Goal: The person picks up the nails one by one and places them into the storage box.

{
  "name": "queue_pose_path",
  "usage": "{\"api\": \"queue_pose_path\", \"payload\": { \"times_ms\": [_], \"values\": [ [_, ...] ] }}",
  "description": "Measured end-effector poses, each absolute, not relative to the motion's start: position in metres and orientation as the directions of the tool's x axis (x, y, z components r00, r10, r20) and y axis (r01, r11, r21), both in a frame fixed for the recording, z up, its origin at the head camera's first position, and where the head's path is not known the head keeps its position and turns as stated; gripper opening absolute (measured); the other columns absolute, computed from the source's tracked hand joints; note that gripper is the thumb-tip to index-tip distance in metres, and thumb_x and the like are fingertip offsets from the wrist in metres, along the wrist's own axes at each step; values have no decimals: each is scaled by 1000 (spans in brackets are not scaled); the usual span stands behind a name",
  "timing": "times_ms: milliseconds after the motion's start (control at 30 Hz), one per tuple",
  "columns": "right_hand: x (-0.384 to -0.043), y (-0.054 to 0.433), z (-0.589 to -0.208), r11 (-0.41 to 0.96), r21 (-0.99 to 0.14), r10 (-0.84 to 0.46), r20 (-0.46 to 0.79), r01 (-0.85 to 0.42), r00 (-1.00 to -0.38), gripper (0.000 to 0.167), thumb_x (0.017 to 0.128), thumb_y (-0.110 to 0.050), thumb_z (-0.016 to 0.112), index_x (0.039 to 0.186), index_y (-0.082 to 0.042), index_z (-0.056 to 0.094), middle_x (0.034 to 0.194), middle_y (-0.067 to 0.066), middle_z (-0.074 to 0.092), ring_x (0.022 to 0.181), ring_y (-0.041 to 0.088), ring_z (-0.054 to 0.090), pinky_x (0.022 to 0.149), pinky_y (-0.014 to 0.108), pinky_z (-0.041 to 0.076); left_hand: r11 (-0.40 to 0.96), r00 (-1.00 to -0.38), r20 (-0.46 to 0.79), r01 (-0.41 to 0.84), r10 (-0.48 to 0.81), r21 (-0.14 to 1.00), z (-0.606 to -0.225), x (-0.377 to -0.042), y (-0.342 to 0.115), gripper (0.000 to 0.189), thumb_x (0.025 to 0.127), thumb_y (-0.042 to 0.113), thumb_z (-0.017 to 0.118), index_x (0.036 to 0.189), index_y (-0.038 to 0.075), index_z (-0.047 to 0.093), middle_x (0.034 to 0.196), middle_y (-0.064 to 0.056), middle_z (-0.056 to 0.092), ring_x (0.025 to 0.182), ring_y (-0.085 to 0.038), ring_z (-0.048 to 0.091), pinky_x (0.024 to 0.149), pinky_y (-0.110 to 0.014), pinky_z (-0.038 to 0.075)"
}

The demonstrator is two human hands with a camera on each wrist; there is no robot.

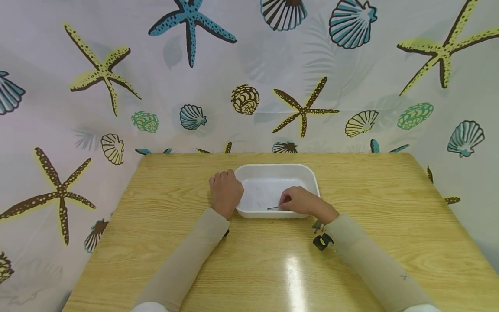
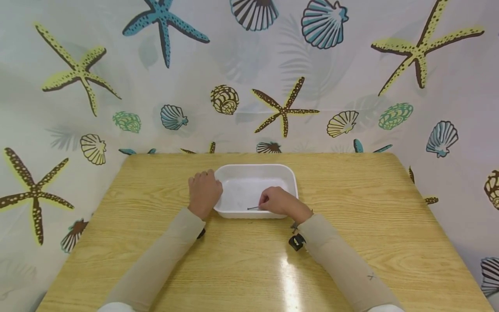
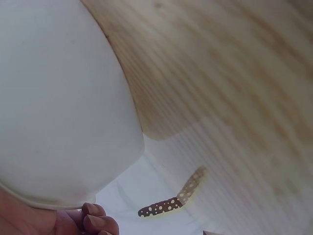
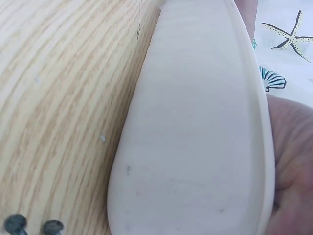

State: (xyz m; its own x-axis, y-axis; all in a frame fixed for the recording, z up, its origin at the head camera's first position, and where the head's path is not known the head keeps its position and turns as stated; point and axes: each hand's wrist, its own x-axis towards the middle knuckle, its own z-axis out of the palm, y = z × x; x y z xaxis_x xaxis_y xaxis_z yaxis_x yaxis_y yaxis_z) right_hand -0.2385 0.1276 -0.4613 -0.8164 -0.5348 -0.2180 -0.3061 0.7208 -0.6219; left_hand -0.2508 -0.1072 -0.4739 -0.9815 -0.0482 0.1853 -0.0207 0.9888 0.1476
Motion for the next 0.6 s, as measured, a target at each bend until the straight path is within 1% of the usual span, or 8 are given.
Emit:
{"api": "queue_pose_path", "payload": {
  "times_ms": [167,433,600],
  "values": [
    [-238,127,-460,727,-621,-518,-217,-292,-827,8,85,-16,67,82,-9,67,76,-2,61,68,12,51,66,30,42,987,-984,167,-32,-59,159,-473,-251,-107,24,93,24,46,96,3,58,88,-12,59,83,-28,52,75,-42,35],
    [-238,126,-461,750,-604,-485,-226,-269,-845,8,82,-14,69,77,-9,67,74,-2,61,68,12,52,67,30,43,985,-986,151,-38,-64,171,-471,-251,-106,24,93,22,44,96,4,58,88,-11,59,83,-28,51,75,-42,34],
    [-240,125,-462,754,-600,-488,-241,-267,-839,7,82,-14,70,77,-10,67,74,-2,61,69,12,52,68,30,43,985,-985,160,-41,-69,170,-471,-251,-106,23,93,22,44,96,3,58,88,-12,59,83,-28,51,76,-42,34]
  ]
}}
